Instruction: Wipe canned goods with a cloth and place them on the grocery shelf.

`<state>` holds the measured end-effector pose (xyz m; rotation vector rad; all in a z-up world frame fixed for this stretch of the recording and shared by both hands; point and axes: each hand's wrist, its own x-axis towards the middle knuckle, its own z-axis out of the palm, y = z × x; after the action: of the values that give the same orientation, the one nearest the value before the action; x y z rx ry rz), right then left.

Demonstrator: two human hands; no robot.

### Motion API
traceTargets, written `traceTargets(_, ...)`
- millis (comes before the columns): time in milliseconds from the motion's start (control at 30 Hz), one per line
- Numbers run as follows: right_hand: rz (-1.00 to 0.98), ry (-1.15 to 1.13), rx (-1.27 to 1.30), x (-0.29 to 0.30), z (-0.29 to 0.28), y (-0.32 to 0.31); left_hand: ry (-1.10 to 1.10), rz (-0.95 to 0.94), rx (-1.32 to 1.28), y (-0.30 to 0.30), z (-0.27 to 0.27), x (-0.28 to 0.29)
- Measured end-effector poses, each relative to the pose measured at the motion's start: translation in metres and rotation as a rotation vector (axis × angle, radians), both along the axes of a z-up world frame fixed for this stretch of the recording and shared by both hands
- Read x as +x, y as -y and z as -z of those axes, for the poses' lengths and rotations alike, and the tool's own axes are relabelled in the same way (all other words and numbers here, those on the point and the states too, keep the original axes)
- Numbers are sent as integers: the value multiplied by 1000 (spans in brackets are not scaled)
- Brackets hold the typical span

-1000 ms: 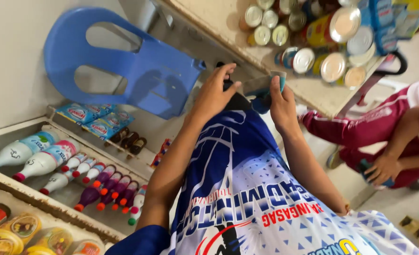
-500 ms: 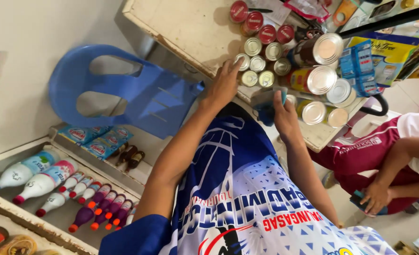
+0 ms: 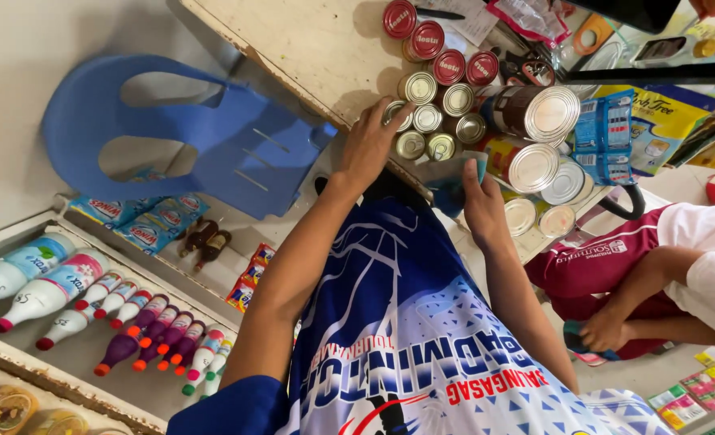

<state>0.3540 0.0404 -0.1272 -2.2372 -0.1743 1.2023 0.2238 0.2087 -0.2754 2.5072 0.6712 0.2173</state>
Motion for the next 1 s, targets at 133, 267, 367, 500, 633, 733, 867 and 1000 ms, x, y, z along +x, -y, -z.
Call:
traceTargets(133,-23,-9,-6,4,1,-1,34,-18,46,0,9,-6)
traceTargets(267,0,37,52,2,-5,0,125,-107,23,4,5,-17)
traceTargets(367,12,82,114,2,-3,-8,240,-229,-89,1,-34,-32)
traceTargets(500,14,107,237,-17,-7,-31,446,-460,-306,10,-89,-66)
traceTargets(633,-15,119,409,-49,-11,-66,610,-701,-287,24,-122,-114)
traceTargets(733,-85,73,593,-109,-82,-110,739,-817,-224,34,-150,-152)
traceTargets(867,-476,-110,835,-137,-68,-103,957,-890,-292,58,-177,-191)
traceTargets(1000,-727,-535,1015,-164,-59,-91,1120,-880,-340,85,-192,-219)
